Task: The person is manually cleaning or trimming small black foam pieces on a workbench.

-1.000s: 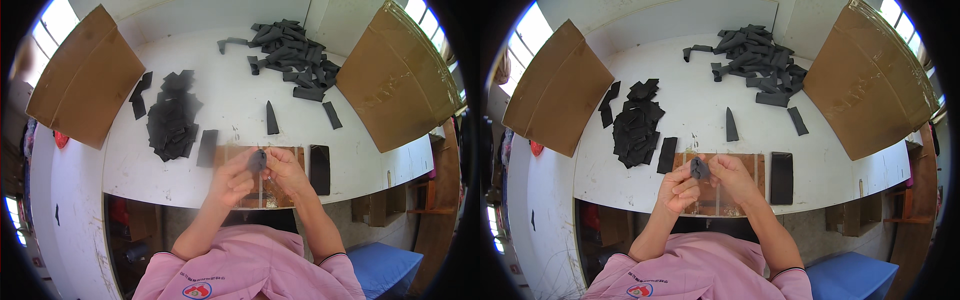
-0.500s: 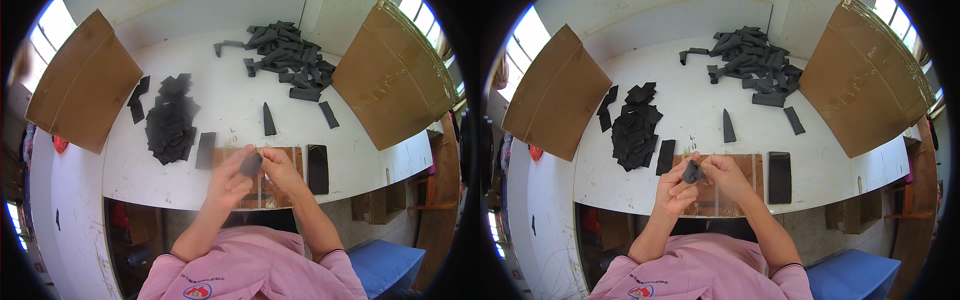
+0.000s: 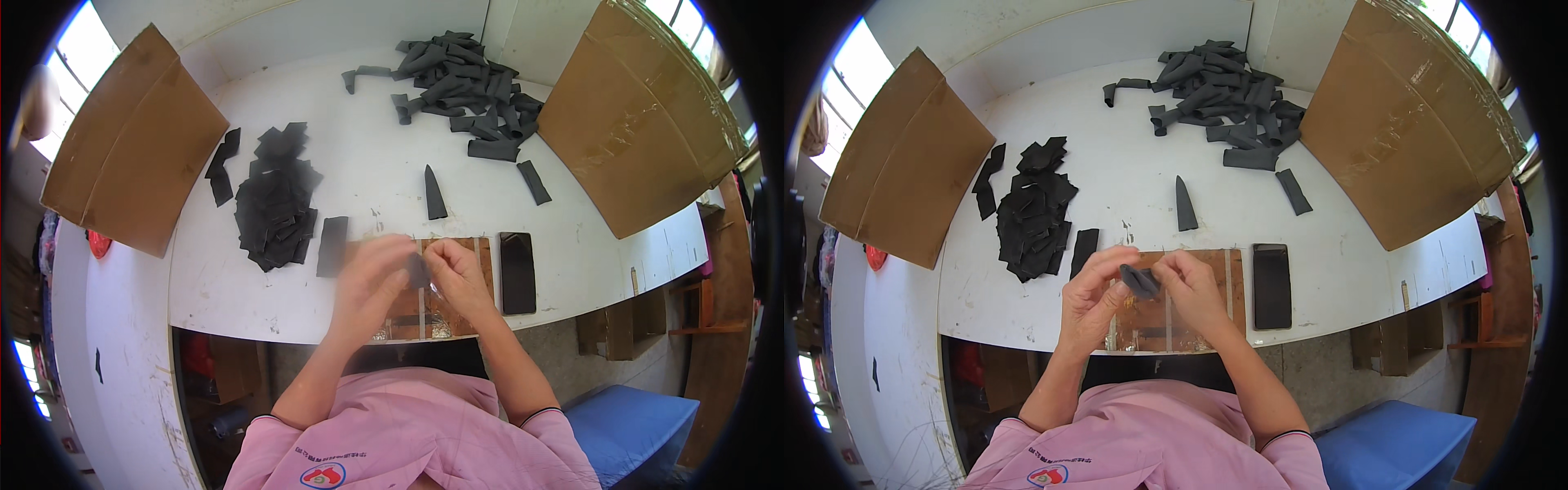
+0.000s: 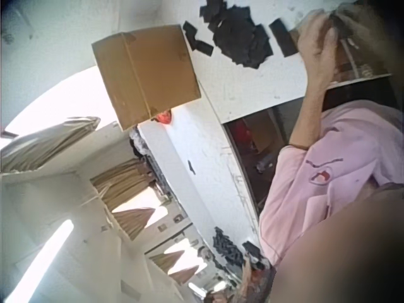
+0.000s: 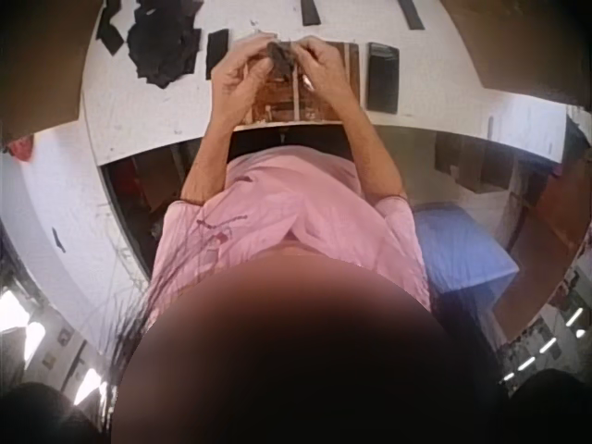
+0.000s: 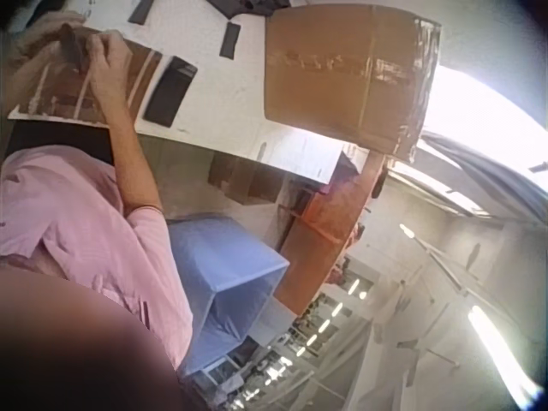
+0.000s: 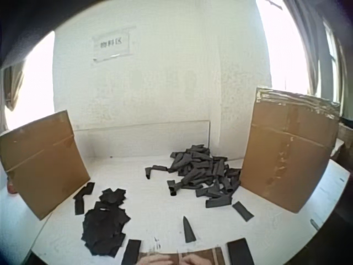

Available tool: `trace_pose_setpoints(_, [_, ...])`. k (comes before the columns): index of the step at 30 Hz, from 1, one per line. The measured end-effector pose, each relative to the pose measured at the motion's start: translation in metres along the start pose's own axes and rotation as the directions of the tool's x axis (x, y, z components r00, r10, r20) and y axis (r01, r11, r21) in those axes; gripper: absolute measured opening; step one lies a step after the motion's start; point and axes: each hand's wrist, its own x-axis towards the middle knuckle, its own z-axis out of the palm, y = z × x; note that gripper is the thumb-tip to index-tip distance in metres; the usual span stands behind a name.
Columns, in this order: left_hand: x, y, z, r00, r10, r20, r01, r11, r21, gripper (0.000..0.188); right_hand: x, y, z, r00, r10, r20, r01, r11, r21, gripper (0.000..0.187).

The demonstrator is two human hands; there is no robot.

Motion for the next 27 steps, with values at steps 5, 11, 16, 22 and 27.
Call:
trace_pose_setpoints(5, [-0.005,-0.003,0.006,0.994,0.018,-0.108,-0.043,0.972,-0.229,0.015,-0.009,-0.051,0.002,0.866,-0.498,0.049,0.486,0.812,-0.323,0.014])
trace_pose_setpoints(11, [-0.013,-0.004,0.006,0.952,-0.259,-0.163,0.097,0.759,-0.644,0.013,-0.002,-0.037,0.004,0.827,-0.437,0.353,0.514,0.335,-0.790,0.020])
trace_pose_setpoints(16, [0.008,0.002,0.013,0.974,-0.228,0.009,0.183,0.757,-0.627,0.017,-0.007,-0.020,0.006,0.844,-0.490,0.218,0.490,0.539,-0.685,0.015])
trace_pose_setpoints(22, [0.035,0.022,0.011,0.906,-0.213,0.364,0.137,0.965,0.224,0.011,-0.017,0.010,0.004,0.849,-0.510,0.140,0.508,0.715,-0.480,0.012])
trace_pose_setpoints(27, [0.016,0.009,0.015,0.988,-0.100,0.120,0.090,0.992,0.088,0.009,-0.013,0.009,0.005,0.912,-0.368,0.182,0.388,0.627,-0.676,0.015])
